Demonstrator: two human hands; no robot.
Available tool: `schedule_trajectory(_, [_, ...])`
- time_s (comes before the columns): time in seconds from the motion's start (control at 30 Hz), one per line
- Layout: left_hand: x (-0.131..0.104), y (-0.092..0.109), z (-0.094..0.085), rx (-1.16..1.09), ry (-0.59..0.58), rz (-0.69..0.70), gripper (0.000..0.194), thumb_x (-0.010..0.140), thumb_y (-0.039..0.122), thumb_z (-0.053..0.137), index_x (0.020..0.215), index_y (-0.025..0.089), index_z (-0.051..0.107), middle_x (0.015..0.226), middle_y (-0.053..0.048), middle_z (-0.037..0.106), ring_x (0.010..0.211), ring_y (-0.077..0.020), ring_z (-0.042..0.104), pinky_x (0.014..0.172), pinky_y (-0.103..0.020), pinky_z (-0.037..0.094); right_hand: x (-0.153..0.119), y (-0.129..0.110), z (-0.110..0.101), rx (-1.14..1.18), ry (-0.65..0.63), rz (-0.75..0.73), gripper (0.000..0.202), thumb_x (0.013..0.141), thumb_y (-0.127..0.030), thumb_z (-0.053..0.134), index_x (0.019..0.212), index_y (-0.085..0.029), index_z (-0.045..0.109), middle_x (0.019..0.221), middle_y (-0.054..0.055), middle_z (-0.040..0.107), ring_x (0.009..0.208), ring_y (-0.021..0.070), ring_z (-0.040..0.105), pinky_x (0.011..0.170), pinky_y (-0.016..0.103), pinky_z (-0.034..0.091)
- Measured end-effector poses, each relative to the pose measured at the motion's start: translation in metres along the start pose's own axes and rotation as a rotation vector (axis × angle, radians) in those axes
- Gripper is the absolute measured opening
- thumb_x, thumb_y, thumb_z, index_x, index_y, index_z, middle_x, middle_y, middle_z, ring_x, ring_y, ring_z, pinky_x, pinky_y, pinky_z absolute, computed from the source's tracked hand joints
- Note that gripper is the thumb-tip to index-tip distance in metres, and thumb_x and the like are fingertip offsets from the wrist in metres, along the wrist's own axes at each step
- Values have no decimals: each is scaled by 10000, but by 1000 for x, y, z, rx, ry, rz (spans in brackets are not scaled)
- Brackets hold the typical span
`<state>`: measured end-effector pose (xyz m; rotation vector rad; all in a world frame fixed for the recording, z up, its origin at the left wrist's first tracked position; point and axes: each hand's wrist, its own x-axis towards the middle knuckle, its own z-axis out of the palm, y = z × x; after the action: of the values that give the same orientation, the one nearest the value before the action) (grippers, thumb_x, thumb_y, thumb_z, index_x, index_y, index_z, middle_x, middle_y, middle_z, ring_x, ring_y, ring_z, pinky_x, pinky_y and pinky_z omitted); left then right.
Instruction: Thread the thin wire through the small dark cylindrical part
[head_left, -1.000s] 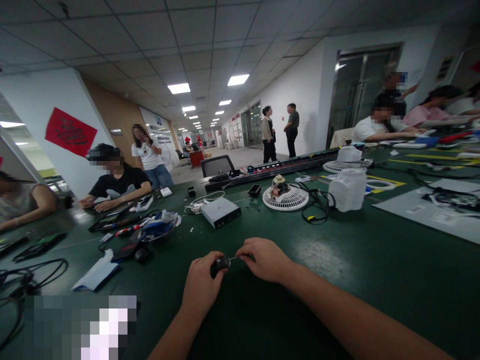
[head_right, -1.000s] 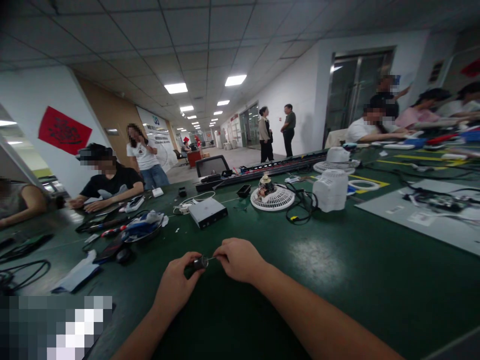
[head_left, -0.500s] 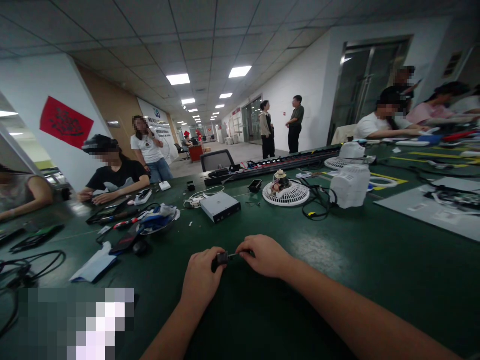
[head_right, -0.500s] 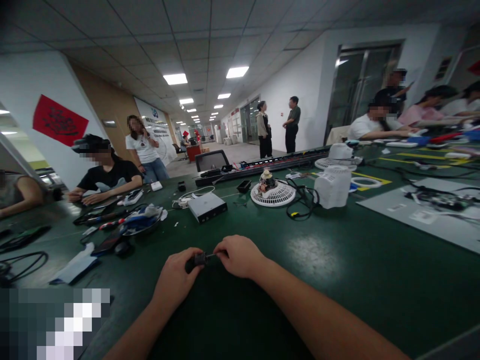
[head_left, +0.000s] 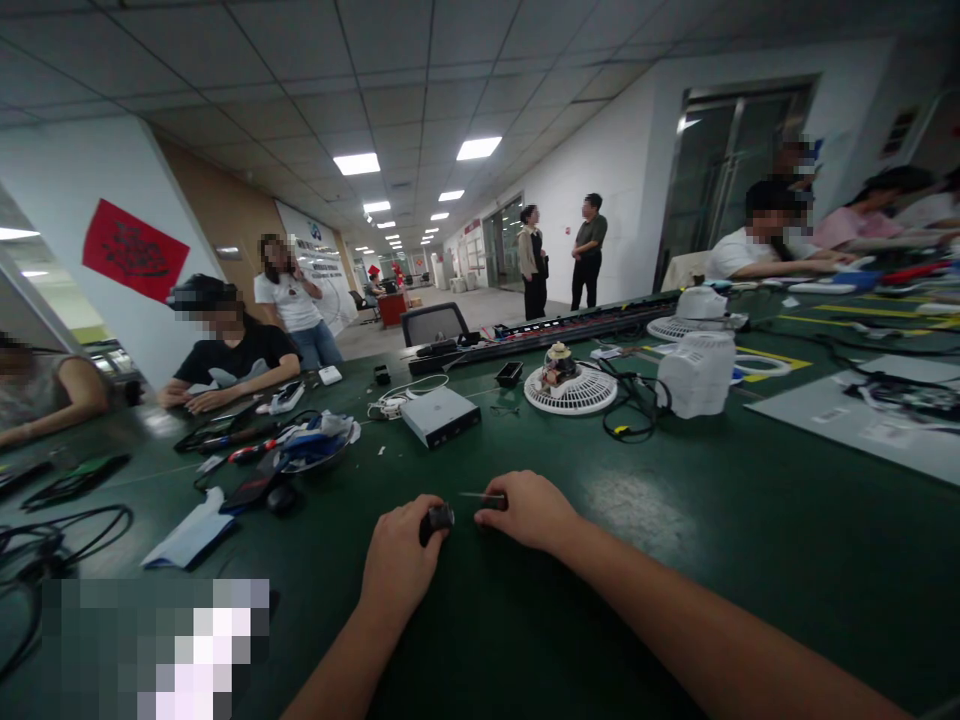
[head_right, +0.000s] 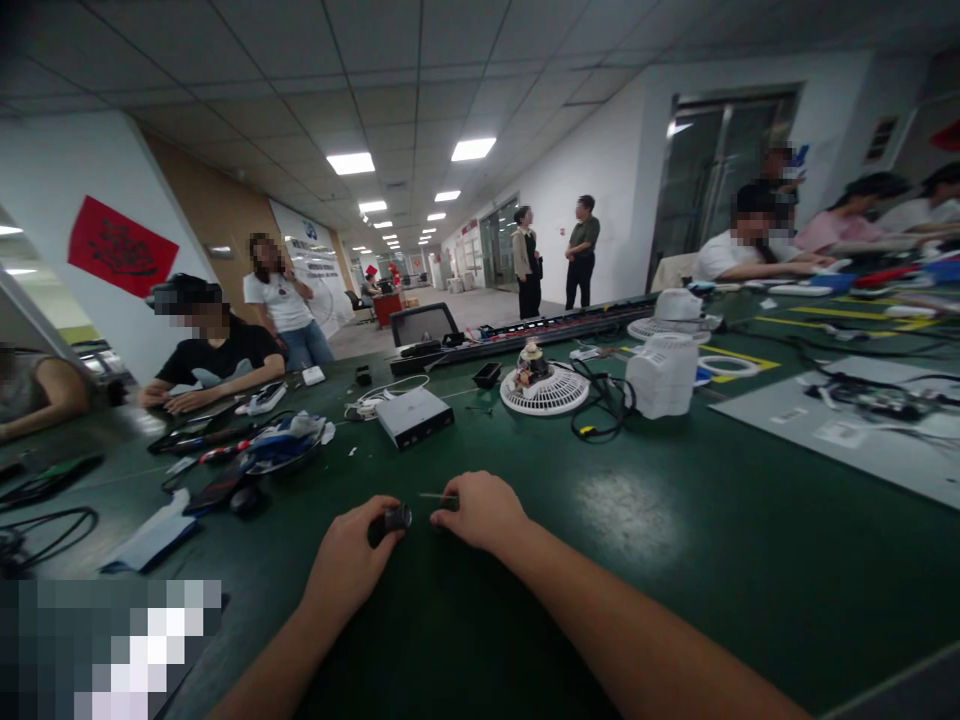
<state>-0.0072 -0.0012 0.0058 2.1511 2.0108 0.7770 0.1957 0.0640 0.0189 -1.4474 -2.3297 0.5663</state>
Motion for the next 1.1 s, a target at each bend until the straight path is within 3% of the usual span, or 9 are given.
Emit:
schedule_trajectory(0.1, [-1, 0, 0, -12, -3, 4, 233, 816, 260, 600, 1044, 289, 641, 999, -13, 705, 967, -240, 631, 894, -396, 424, 4, 4, 6, 58, -75, -31, 192, 794, -417, 650, 801, -250, 745, 792, 11, 726, 720, 169, 648, 585, 261, 399])
schedule_trajectory(0.23, [-1, 1, 0, -6, -10, -6, 235, 817, 272, 594, 1047, 290, 638, 993, -25, 698, 957, -254, 624, 868, -401, 430, 4, 4, 8, 69, 8, -4, 211, 807, -414, 637, 820, -234, 745, 778, 23, 728, 703, 174, 645, 581, 272, 393])
schedule_trajectory(0.33, [-1, 3, 0, 17, -19, -25, 231, 821, 277, 584, 1046, 287, 636, 972, -37, 690, 934, -264, 623, 834, -401, 439, 2, -1, 8, 123, -4, -17, 332, 691, -503, 734, 883, -232, 740, 801, 25, 727, 702, 185, 642, 551, 269, 392])
schedule_trajectory(0.4, [-1, 4, -1, 31, -24, -42, 228, 823, 281, 578, 1044, 281, 634, 963, -47, 686, 923, -269, 623, 815, -401, 443, 0, -4, 7, 128, -61, -14, 363, 597, -483, 799, 840, -220, 736, 754, 21, 717, 659, 185, 629, 519, 267, 378])
schedule_trajectory(0.53, [-1, 4, 0, 33, -18, -54, 224, 829, 285, 568, 1044, 265, 625, 958, -56, 683, 912, -269, 622, 809, -404, 444, -1, -7, 7, 179, 2, 18, 163, 708, -352, 716, 758, -198, 735, 707, 24, 699, 634, 165, 614, 540, 264, 385])
schedule_trajectory(0.73, [-3, 7, 2, -57, -20, 20, 238, 825, 293, 588, 1059, 257, 614, 991, -46, 689, 947, -254, 622, 835, -398, 447, 4, -7, 11, 527, 44, -23, 207, 850, -303, 584, 856, -157, 731, 733, 20, 684, 660, 140, 578, 597, 251, 402])
schedule_trajectory(0.9, [-7, 11, 3, -124, 10, 72, 262, 841, 340, 593, 1086, 251, 608, 982, -42, 696, 925, -243, 636, 810, -380, 469, 7, -6, 24, 720, 59, -122, 137, 788, -259, 660, 852, -153, 719, 778, 16, 701, 725, 148, 611, 664, 251, 445])
schedule_trajectory(1.1, [-8, 13, 1, -193, 17, 96, 278, 856, 331, 583, 1122, 252, 606, 1019, -41, 699, 939, -240, 649, 824, -390, 496, 5, -5, 20, 604, 104, -87, 112, 752, -268, 706, 793, -167, 736, 720, 14, 697, 687, 151, 603, 619, 250, 425])
